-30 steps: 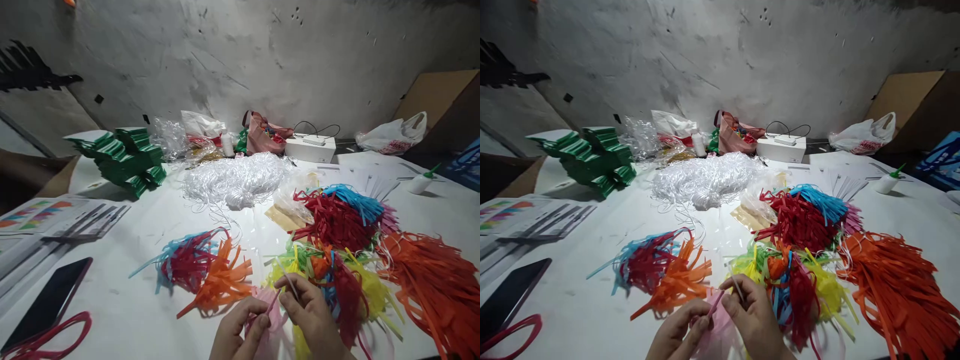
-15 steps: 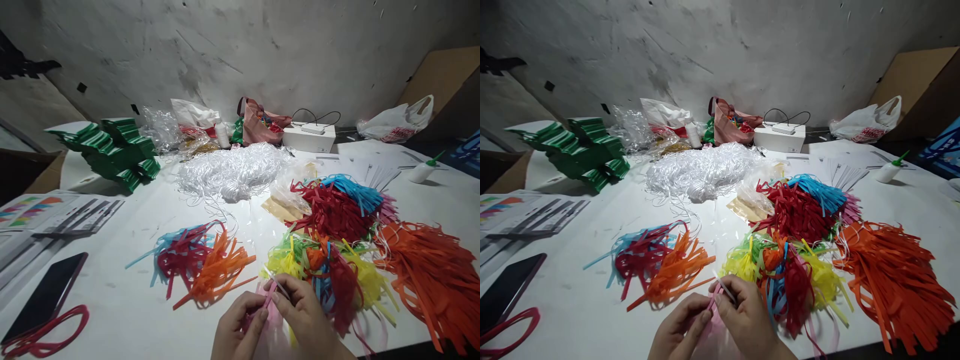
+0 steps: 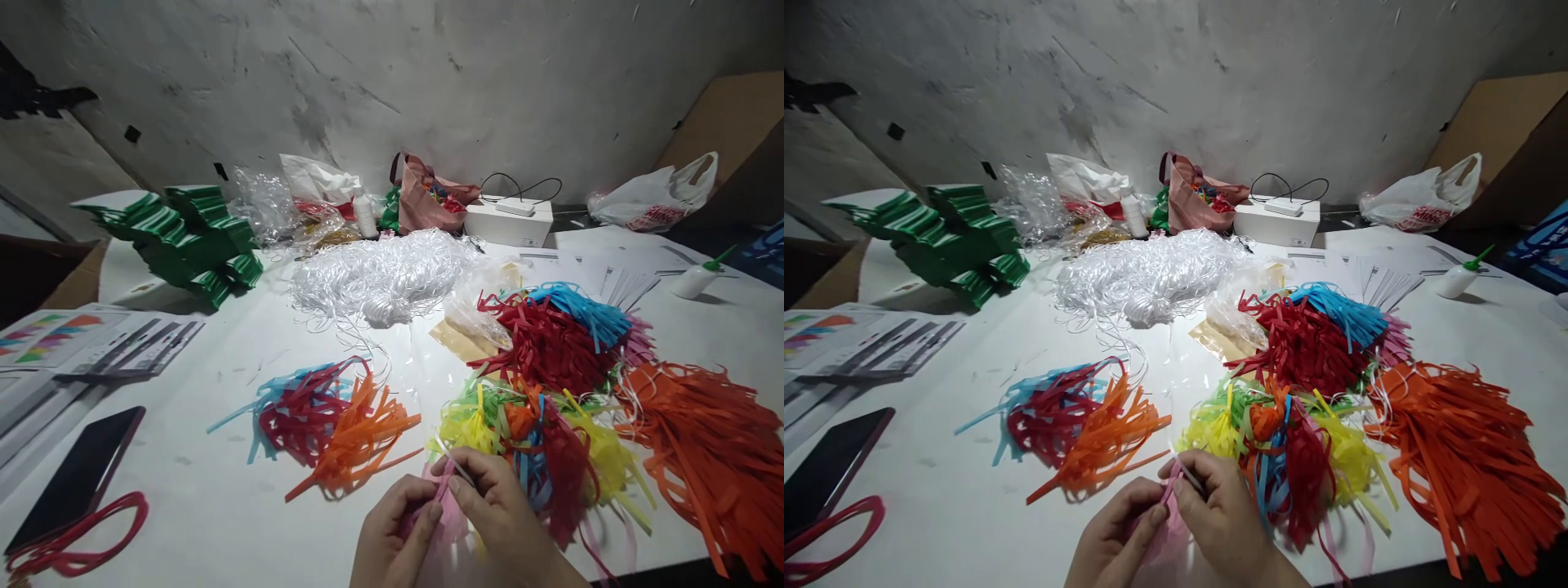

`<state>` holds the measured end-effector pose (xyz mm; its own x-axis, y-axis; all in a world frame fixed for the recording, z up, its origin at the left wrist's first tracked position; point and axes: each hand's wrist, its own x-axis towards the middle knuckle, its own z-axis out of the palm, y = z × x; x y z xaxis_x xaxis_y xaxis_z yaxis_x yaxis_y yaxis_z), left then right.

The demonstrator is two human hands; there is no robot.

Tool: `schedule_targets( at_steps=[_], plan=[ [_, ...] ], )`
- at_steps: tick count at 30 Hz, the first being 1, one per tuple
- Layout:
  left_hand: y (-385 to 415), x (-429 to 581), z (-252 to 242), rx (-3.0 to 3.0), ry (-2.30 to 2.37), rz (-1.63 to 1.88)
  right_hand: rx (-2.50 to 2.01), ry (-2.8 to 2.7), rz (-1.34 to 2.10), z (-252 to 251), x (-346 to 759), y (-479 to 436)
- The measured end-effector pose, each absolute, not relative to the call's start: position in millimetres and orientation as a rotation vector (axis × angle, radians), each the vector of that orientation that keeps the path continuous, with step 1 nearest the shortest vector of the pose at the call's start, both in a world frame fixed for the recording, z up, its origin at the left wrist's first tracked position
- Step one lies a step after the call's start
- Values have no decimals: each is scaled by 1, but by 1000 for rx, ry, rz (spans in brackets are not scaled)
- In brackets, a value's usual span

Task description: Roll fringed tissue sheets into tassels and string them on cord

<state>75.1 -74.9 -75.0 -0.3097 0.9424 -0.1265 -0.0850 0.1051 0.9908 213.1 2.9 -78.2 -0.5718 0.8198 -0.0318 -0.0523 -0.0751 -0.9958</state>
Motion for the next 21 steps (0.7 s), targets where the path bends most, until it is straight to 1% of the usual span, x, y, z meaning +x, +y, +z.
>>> schedule_targets(
  at_steps=[12,17,21],
  plan=[
    [-80,73,-85,1002,1489,1370,-874,-1598,1690,-70,208,2],
    [-81,77,-88,1138,1598,1451,-941,-1714,1576,-71,205,2],
    [-82,81,-85,1120,1618,1515,-1024,-1843,1433,-74,203,1]
  ],
)
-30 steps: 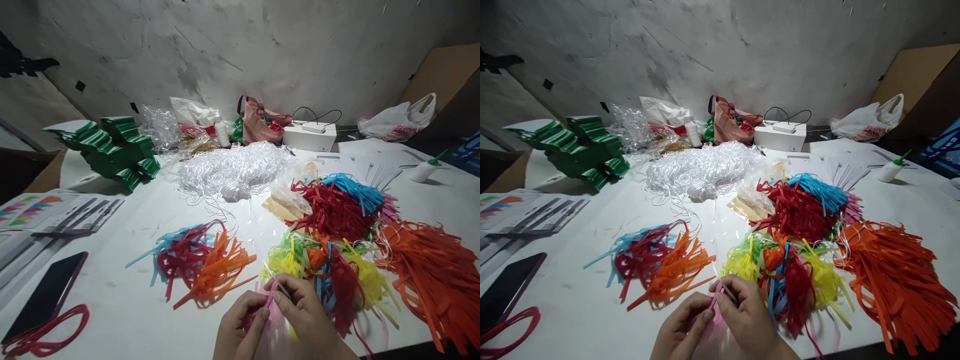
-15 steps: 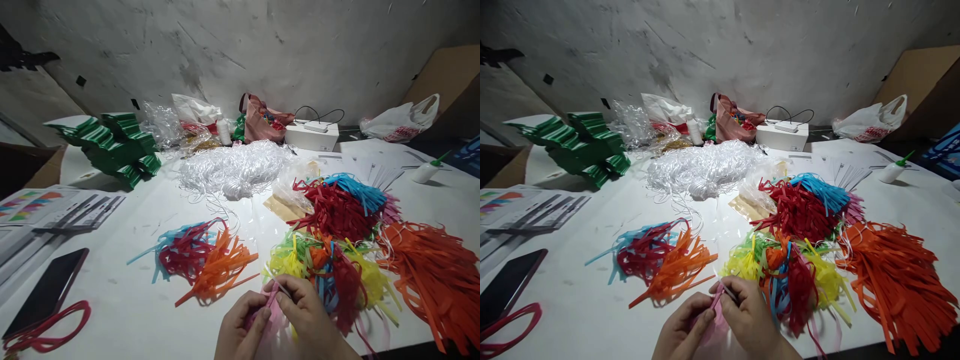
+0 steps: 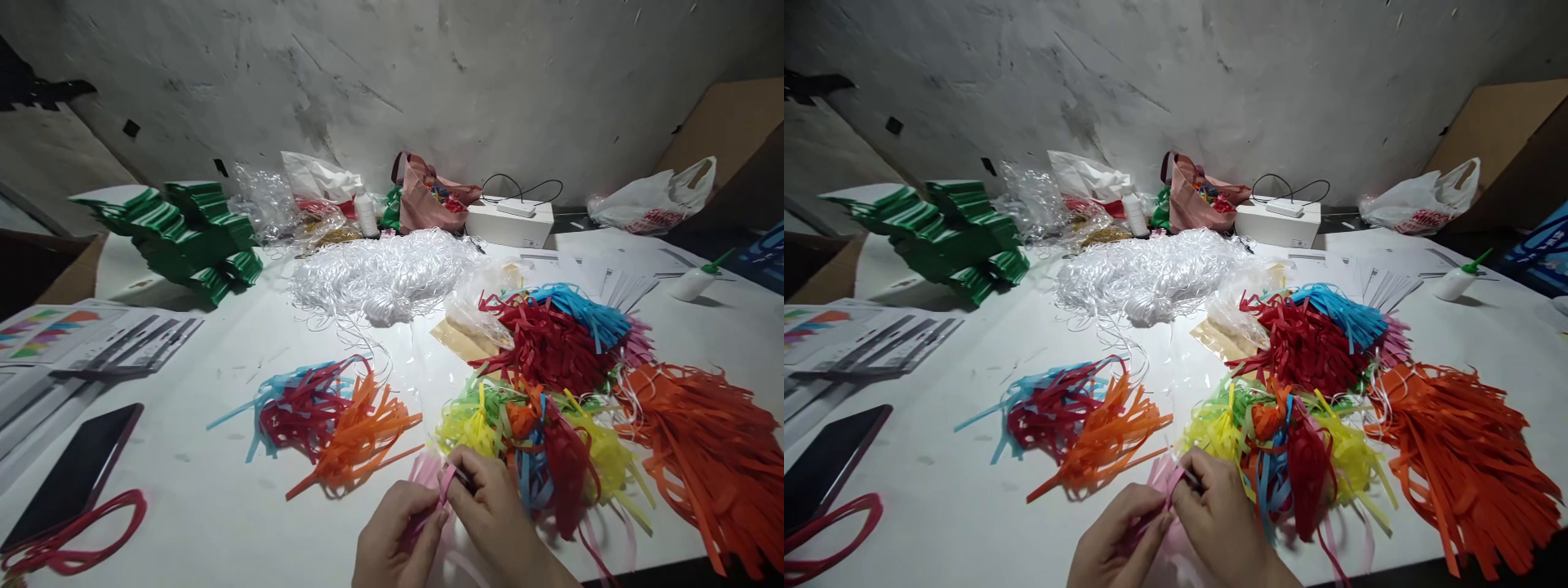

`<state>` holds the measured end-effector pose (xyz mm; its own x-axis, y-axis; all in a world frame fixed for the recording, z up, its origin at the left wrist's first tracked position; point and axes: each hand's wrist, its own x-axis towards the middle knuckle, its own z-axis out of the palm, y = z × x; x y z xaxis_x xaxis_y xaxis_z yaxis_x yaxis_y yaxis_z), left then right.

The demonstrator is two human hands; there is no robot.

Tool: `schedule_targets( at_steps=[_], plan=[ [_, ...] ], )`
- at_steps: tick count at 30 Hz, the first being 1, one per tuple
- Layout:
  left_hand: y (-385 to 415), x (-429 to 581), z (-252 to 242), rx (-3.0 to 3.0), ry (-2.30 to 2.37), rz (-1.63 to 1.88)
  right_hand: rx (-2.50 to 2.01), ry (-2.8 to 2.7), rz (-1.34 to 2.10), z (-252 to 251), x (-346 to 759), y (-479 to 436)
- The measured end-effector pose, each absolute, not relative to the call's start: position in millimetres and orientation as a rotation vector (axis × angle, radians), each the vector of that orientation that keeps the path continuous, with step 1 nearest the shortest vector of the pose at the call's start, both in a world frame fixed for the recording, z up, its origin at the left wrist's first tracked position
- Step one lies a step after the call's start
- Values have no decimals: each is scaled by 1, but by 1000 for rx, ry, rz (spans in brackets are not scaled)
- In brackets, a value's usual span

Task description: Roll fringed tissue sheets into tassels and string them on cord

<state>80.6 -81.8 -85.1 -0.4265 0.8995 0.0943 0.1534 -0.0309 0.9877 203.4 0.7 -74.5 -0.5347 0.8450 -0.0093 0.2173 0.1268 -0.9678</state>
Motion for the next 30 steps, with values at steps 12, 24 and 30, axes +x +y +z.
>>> schedule_targets(
  at_steps=[12,24,30],
  plan=[
    [-75,69,-87,371,1508,1621,-989,-1891,1492,-80,212,4],
    [-75,66,-90,223,1435,1669,-1008,-1820,1027,-82,206,-17],
    [-76,66,-90,277,1487,1718,-1106,-1795,932,-84,200,-16]
  ],
)
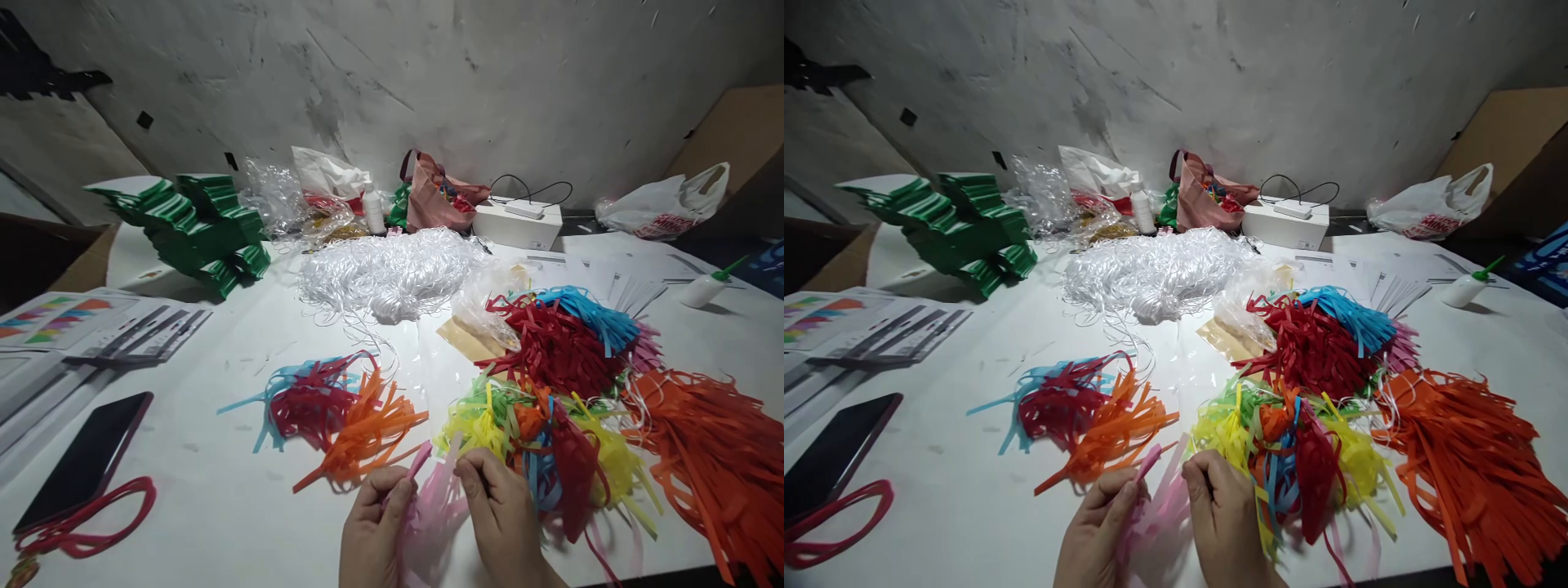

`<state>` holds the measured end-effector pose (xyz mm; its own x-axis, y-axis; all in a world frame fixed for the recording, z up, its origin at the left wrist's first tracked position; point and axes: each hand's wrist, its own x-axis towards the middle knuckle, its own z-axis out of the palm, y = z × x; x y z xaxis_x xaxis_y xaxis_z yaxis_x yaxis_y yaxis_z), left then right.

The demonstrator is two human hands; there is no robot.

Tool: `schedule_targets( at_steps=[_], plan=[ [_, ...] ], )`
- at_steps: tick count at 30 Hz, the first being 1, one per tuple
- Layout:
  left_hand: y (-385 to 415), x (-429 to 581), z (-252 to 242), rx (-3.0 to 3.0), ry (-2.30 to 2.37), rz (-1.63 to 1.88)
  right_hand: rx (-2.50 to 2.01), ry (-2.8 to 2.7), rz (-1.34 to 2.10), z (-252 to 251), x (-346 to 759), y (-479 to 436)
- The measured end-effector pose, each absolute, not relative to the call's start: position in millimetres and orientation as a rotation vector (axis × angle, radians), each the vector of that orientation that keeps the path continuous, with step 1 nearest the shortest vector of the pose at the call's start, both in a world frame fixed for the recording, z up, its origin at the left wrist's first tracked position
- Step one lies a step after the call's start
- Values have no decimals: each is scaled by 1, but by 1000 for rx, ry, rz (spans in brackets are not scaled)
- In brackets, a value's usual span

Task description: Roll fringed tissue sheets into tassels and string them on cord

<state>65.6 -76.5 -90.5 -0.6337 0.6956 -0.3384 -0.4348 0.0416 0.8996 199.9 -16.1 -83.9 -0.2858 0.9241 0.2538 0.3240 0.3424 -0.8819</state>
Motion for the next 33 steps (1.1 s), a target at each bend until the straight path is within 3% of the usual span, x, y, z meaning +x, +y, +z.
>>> schedule_targets(
  at_steps=[8,15,20,27,30,33],
  plan=[
    [-79,74,-97,521,1520,1760,-1032,-1843,1187,-76,186,-12],
    [-74,64,-88,572,1390,1574,-1055,-1898,1227,-82,188,-16],
    [-72,42,-84,700,1515,1700,-960,-2061,1122,-78,193,-12],
    [-83,-24,-67,315,1716,2188,-1004,-2293,821,-62,255,24],
    [-91,-19,-59,546,1781,2227,-865,-2324,592,-59,255,27],
    [-94,2,-59,1115,1659,2038,-668,-2286,580,-64,214,8]
  ],
)
